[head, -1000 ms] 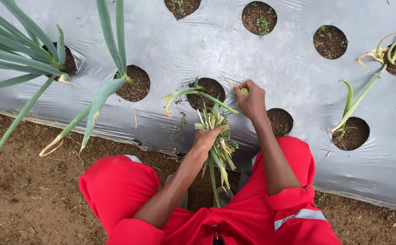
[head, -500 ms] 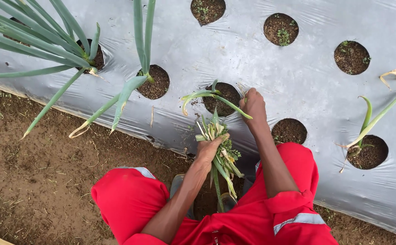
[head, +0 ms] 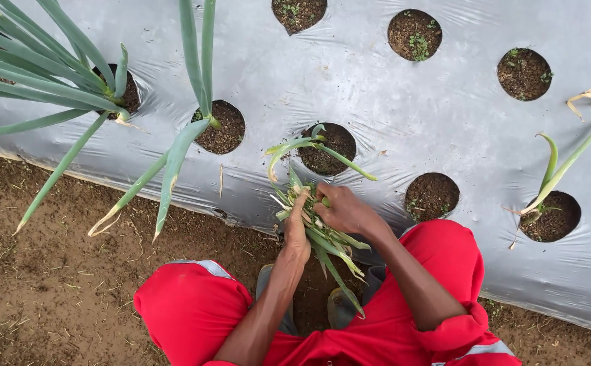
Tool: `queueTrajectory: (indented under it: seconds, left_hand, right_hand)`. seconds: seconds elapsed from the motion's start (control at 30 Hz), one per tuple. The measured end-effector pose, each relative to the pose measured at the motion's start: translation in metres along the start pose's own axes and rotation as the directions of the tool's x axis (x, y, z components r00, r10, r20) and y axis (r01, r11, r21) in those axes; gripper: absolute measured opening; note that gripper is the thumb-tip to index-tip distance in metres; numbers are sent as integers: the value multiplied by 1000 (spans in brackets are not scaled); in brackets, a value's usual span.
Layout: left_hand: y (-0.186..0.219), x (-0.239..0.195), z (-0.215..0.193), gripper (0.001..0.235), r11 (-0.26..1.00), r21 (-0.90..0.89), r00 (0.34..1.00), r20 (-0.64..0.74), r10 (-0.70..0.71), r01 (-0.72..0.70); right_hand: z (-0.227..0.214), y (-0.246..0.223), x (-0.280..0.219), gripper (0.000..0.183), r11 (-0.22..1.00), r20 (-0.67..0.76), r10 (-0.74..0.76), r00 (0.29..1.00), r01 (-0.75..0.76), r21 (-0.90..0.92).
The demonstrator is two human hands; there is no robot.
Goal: Removing dead or yellowed leaves from scallion plants in a field to maintain plant health.
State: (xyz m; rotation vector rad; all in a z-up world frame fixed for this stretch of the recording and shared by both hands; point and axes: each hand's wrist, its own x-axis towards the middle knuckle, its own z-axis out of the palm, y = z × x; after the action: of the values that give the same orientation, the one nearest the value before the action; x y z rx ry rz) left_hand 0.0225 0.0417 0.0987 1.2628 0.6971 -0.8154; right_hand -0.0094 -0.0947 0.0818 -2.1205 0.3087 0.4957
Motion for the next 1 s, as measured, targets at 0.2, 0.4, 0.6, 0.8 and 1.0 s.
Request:
queueTrajectory:
  seconds: [0.2,0.4,0.6,0.8,1.0]
  left_hand:
    - [-12,23,6,106,1000,12,997,79,-7,6]
    - [-61,63,2,103,999,48,990,141,-18,12]
    - [-71,69,19,55,997,22,993,97,73,-76]
    - [-69,65,44,46,980,183,963,267,24,-75]
    - [-42,33,98,76,993,99,964,264,38,-67]
  right_hand:
    - [-40,-15,-13,45,988,98,-12,995,-3,152]
    - [-79,-19,-34,52,996,116,-5,993,-6,94]
    - [-67,4,-41,49,1000,-38,-24,999,25,15]
    - [-65,40,-42,16,1000,-201,-12,979,11,-8]
    - [-100,38,-49,8,991,-359,-58,932,97,91]
